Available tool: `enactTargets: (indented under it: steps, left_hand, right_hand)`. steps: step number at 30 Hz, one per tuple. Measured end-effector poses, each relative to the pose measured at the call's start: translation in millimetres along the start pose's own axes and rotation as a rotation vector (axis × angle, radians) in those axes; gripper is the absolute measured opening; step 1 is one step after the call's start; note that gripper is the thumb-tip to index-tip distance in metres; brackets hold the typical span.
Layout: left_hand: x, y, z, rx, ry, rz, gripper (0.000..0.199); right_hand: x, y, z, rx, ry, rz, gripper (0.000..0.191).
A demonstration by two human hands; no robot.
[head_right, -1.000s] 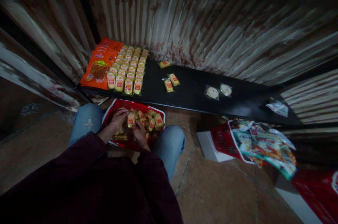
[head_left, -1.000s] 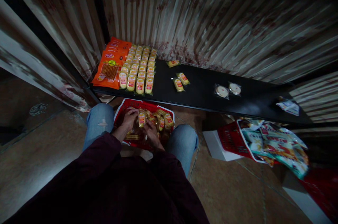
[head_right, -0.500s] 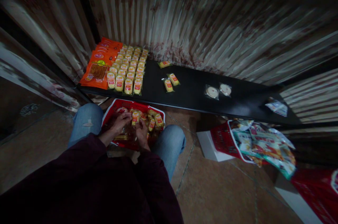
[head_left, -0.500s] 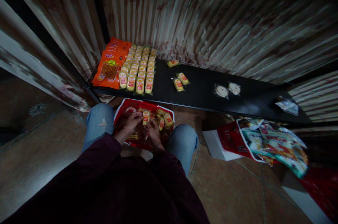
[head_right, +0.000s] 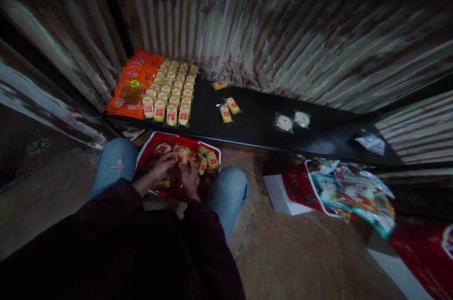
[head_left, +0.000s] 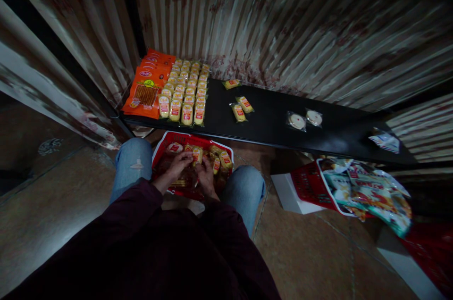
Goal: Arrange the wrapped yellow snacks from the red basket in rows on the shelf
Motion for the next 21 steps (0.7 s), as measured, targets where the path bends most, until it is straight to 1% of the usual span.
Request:
enactTargets:
  steps: [3,9,14,16,19,21]
  left_hand:
    - [-2,-0.9,-2,-0.008,0.012,-0.017,0.039]
    - [0,-0.9,-2,-0.048,0.055,-0.09,0.04]
    - [5,-2.8,0,0.002,0.062,-0.153,0.046]
    - [6,-2.5,1,-0.002,0.064,-0.161,0.045]
    - [7,-1.1,1,-0.042,0.079,-0.173,0.045]
    - [7,-1.6,1,-0.039,0.085,-0.188,0.044]
  right_hand:
    - [0,-1,-1,0.013,0.013,0.003,0.056]
    - [6,-4,-4,0.058,0.113,-0.002,0.056]
    - [7,-6,-3,0.051,0.166,-0.063,0.054]
    - [8,-6,-3,0.055,0.193,-0.093,0.055]
    - [11,-8,-5,0.095,0.232,-0.132,0.057]
    - [14,-11,-7,0.137,0.256,-0.145,0.057]
Point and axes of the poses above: each hand's wrist, its own z-axis towards the middle knuckle, its own y-axis out of the back of the hand, x = y × z, the point moved 4 cm from there along z, towards the middle knuckle, and after that the axes turned 2 degrees about y, right-handed, at the moved point
